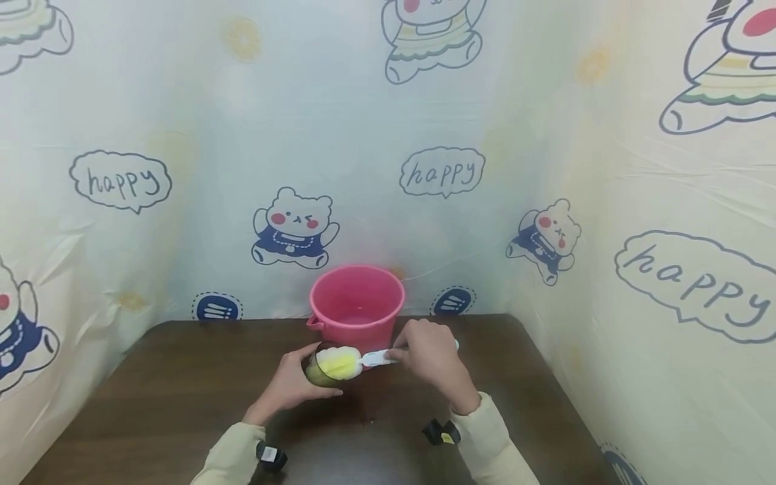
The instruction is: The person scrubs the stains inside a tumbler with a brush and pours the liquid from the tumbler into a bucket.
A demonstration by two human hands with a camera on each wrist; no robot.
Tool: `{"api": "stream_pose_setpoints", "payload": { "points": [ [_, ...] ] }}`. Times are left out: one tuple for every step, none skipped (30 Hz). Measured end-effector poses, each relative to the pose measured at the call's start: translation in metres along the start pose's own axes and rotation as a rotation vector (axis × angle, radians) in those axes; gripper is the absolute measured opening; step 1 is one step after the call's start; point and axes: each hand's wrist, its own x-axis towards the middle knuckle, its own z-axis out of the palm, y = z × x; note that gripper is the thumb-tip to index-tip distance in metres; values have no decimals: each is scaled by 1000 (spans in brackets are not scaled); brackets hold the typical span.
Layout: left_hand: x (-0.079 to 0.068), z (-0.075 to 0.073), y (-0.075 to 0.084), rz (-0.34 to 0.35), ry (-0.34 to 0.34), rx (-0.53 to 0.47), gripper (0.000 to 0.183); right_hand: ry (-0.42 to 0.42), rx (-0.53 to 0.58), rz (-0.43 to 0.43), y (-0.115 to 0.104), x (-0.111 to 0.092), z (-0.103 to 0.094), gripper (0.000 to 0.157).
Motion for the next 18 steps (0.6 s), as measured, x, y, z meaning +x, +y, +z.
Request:
{"api": "stream_pose_setpoints", "payload": {
  "points": [
    [-1,1,0,-5,-3,3,90,12,-1,3,0,1,1,14],
    [-1,1,0,-12,-6,4,91,22,-3,10,1,1,2,15],
    [-2,1,0,-17,-7,5,91,34,-4,17,1,2,4,16],
    [-2,1,0,-21,-5,5,92,43,-8,23,1,3,5,16],
    [-3,1,-1,-28,-5,9,92,46,-11,31,1,4,7,17],
    [-3,1,-1,-31,-2,13,93,46,-14,38,1,5,8,18],
    [-3,1,-1,-31,0,14,94,43,-20,46,1,5,8,18],
    [-3,0,-1,-31,3,19,95,37,-25,53,2,5,9,18],
    [-3,0,-2,-27,6,23,96,28,-31,55,2,4,9,17],
    [-3,-1,-2,-22,7,26,98,16,-38,54,3,4,9,17],
    [-2,-1,-2,-19,10,30,98,1,-41,47,3,3,9,16],
    [-2,-1,-2,-16,8,28,99,-14,-38,34,4,3,9,16],
    [-2,-1,-2,-12,8,26,99,-29,-29,19,4,2,8,15],
    [-2,-2,-2,-12,8,25,100,-44,-15,5,4,1,6,15],
    [-2,-2,-2,-13,10,20,100,-55,4,-8,5,1,5,14],
    [-2,-2,-2,-16,10,14,99,-62,24,-17,5,1,5,14],
    [-3,-2,-2,-22,13,14,99,-65,46,-21,5,1,4,14],
    [-3,-2,-2,-25,12,12,99,-63,66,-19,5,2,4,13]
  ]
}}
